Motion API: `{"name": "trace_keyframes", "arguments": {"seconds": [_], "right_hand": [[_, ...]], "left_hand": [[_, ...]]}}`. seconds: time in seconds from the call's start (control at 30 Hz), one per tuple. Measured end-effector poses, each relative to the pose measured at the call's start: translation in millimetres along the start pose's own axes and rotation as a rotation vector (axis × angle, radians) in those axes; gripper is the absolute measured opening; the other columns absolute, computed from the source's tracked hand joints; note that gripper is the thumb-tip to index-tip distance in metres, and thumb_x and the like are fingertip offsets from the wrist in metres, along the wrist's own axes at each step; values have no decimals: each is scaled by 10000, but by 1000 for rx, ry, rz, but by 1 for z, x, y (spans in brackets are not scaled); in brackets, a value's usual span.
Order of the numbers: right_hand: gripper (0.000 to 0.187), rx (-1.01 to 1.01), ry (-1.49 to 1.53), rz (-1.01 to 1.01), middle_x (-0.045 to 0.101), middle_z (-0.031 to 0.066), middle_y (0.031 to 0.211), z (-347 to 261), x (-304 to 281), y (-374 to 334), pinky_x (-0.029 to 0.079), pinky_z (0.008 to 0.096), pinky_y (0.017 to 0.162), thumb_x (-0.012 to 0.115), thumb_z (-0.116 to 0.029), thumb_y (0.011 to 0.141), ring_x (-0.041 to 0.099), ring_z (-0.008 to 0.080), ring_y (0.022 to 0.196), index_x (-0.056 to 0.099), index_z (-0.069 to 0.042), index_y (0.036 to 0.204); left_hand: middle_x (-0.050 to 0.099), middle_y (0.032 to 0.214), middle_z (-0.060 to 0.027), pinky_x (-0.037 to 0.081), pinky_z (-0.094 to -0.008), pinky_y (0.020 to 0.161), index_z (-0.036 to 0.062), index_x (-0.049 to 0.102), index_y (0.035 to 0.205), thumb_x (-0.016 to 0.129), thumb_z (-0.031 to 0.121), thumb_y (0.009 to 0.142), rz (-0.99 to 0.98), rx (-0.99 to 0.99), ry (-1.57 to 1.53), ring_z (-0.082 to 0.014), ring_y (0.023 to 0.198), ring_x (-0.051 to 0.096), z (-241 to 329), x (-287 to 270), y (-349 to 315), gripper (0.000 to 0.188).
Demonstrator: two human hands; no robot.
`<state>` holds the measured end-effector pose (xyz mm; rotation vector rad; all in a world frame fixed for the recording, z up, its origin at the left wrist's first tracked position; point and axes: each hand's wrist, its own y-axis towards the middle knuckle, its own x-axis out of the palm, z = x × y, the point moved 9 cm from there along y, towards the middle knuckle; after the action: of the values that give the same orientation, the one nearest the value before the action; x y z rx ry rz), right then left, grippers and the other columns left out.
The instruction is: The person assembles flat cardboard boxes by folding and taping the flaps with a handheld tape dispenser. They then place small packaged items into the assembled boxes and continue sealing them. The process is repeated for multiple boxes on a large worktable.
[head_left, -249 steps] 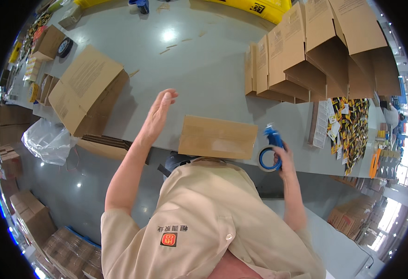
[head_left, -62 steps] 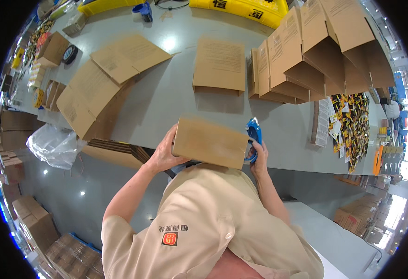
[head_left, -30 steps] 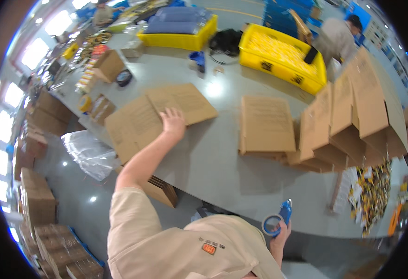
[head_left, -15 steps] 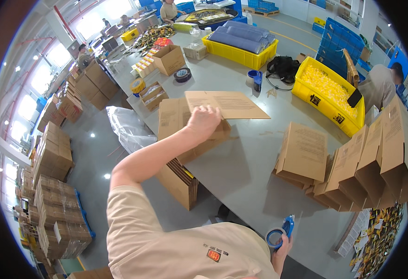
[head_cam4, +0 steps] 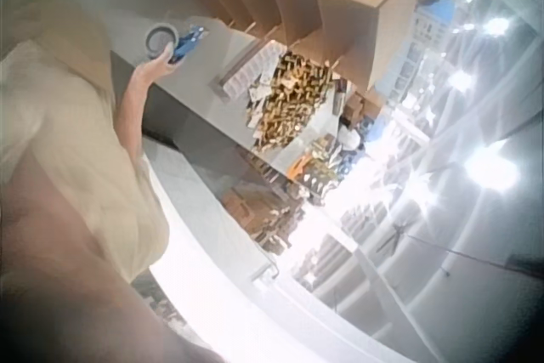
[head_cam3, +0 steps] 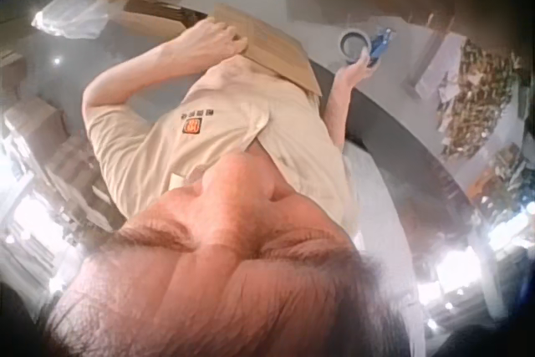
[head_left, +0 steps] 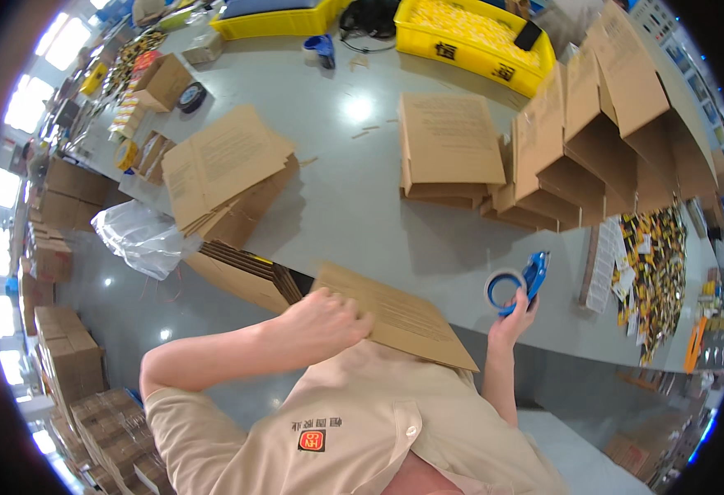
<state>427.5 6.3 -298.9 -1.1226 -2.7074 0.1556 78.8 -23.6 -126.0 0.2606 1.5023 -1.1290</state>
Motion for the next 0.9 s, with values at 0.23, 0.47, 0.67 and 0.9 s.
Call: {"name": "trace_keyframes", "arguments": {"seconds": [0.23, 0.47, 0.67, 0.9], "right_hand": [[462, 221, 47, -223, 503, -3, 769, -1, 6, -15, 408, 248, 558, 643, -185, 853, 466, 78, 616, 518, -12, 1263], [548, 316, 57, -362, 508, -6, 792, 9, 8, -36, 403, 212, 520, 648, -211, 842, 468, 55, 601, 488, 12, 1316], [542, 304, 7, -365, 529, 4, 816, 7, 12, -31, 396, 205, 503, 651, -208, 837, 480, 53, 582, 500, 28, 1302], [560, 264, -65, -270, 582, 38, 910, -3, 67, -24, 411, 231, 569, 687, -242, 829, 504, 84, 678, 528, 23, 1296]], "left_hand": [[573, 1278, -224, 481, -449, 989, -7, 453, 1378, 450, 419, 1033, -75, 107, -606, -376, 1185, 576, 8, 44, 47, 548], [547, 1338, -234, 432, -436, 1059, -23, 458, 1397, 404, 471, 1048, -212, 37, -827, -383, 1268, 512, -9, 61, 54, 607], [669, 899, -137, 572, -380, 667, 22, 633, 993, 563, 281, 945, 76, 124, -214, -295, 808, 699, 1, 34, 47, 273], [649, 668, -172, 551, -361, 567, -11, 511, 1223, 541, 108, 882, 187, -232, -403, -300, 658, 697, -71, 10, 57, 362]]}}
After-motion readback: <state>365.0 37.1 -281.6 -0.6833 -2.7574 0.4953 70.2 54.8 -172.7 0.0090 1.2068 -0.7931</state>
